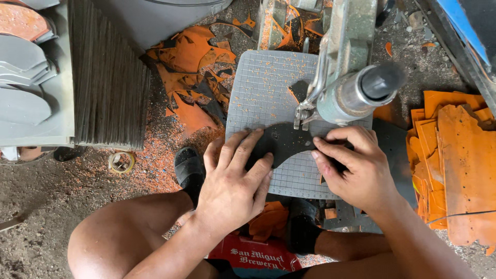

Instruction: The person uses a vertical cutting machine to cut a black rubber sheet into a curved shape. They guide the material with both hands along a marked outline, periodically repositioning the sheet to complete the cut.

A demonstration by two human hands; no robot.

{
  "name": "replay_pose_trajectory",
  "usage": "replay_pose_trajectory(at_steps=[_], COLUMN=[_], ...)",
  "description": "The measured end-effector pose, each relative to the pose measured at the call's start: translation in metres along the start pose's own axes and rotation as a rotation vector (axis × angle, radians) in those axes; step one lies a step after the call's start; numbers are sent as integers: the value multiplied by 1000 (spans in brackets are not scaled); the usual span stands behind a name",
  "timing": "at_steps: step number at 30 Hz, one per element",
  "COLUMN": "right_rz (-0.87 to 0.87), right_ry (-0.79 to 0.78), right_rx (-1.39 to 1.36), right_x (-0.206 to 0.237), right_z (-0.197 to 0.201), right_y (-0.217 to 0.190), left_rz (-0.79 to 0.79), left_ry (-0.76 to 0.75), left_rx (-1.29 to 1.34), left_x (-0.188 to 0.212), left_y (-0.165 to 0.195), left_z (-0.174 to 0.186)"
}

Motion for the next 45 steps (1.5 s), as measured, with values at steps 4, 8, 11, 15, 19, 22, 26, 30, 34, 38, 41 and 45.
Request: replay_pose_trajectory(at_steps=[4,8,11,15,19,22,26,30,34,38,41,45], right_rz=[-16,-9,-22,-33,-38,-43,-47,6,7,14,7,39], right_ry=[-6,1,-3,-10,-7,-5,-2,35,24,15,14,38], right_rx=[2,5,-12,-3,6,-18,-54,-41,-41,-65,-66,-49], right_x=[0,-1,-1,-2,-3,-6,-9,-11,-14,-18,-20,-23], right_z=[-1,-1,-1,-1,-1,-1,-1,0,-1,-1,-2,-1], right_y=[1,0,1,2,6,10,14,12,17,22,26,27], left_rz=[-5,-3,0,6,14,15,16,12,24,43,61,71], left_ry=[4,0,-6,-2,-3,-13,-22,-12,-5,-19,-16,2], left_rx=[6,3,8,12,10,-8,-21,-15,-11,0,22,19], left_x=[-3,-3,-4,-4,-6,-7,-10,-14,-16,-18,-21,-25], left_y=[-1,0,-1,-1,-2,-2,-3,-5,-6,-6,-7,-9], left_z=[2,2,1,1,-2,-5,-8,-7,-8,-10,-11,-10])
Point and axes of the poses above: each hand's wrist, its own x-axis away from the middle knuckle, its own z-axis out of the back of the hand, y = z × x, the point moved 8 cm from there along -x, towards the middle knuckle, and after that the axes turned 1 degree about -z, right-handed, at the moved point
